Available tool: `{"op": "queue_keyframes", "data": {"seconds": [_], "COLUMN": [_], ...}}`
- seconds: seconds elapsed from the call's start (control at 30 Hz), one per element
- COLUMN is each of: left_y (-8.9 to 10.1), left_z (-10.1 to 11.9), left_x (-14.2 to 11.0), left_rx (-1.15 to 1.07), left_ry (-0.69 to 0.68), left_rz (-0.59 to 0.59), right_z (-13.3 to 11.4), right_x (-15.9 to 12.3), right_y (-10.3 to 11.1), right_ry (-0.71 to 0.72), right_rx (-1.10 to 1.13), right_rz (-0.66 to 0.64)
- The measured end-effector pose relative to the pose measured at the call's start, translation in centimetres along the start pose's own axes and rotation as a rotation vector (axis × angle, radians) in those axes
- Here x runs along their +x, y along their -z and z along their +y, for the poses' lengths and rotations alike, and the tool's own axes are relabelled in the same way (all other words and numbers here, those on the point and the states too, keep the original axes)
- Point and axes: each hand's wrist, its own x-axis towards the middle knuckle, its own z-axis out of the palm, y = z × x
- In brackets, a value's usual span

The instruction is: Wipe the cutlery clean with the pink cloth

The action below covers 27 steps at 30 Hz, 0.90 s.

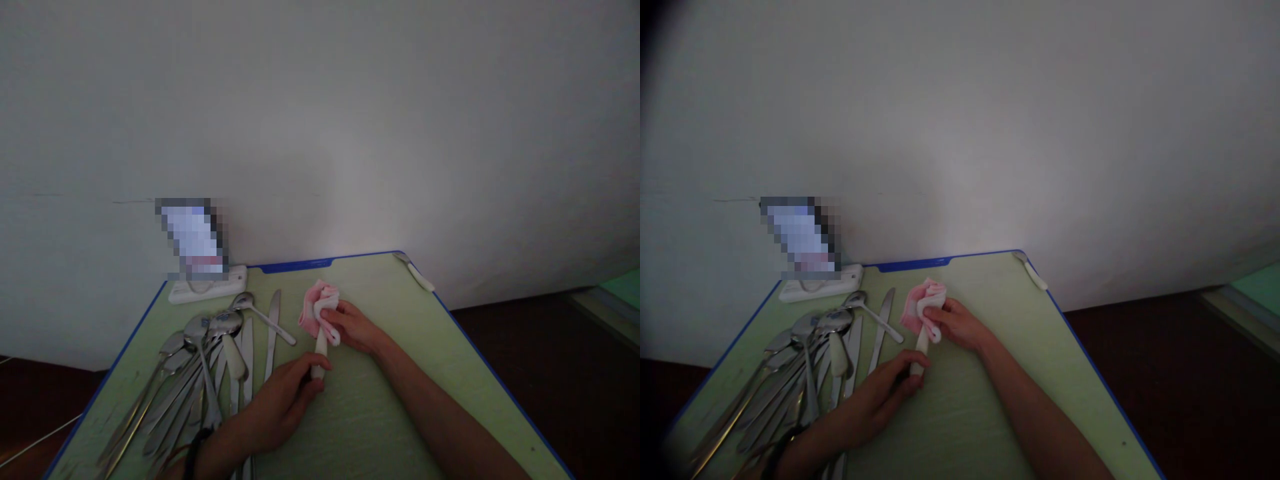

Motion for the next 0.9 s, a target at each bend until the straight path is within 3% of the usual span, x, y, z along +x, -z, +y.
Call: {"op": "queue_keyframes", "data": {"seconds": [0.43,0.9], "left_y": [0.21,0.15], "left_z": [-0.16,-0.35], "left_x": [0.19,0.10], "left_rx": [-0.009,0.022], "left_ry": [0.015,-0.006], "left_rz": [-0.014,-0.032], "right_z": [0.43,0.96], "right_x": [0.61,0.88], "right_y": [0.18,0.18], "right_ry": [0.123,0.204], "right_rx": [0.080,-0.018], "right_rz": [0.239,0.181]}}
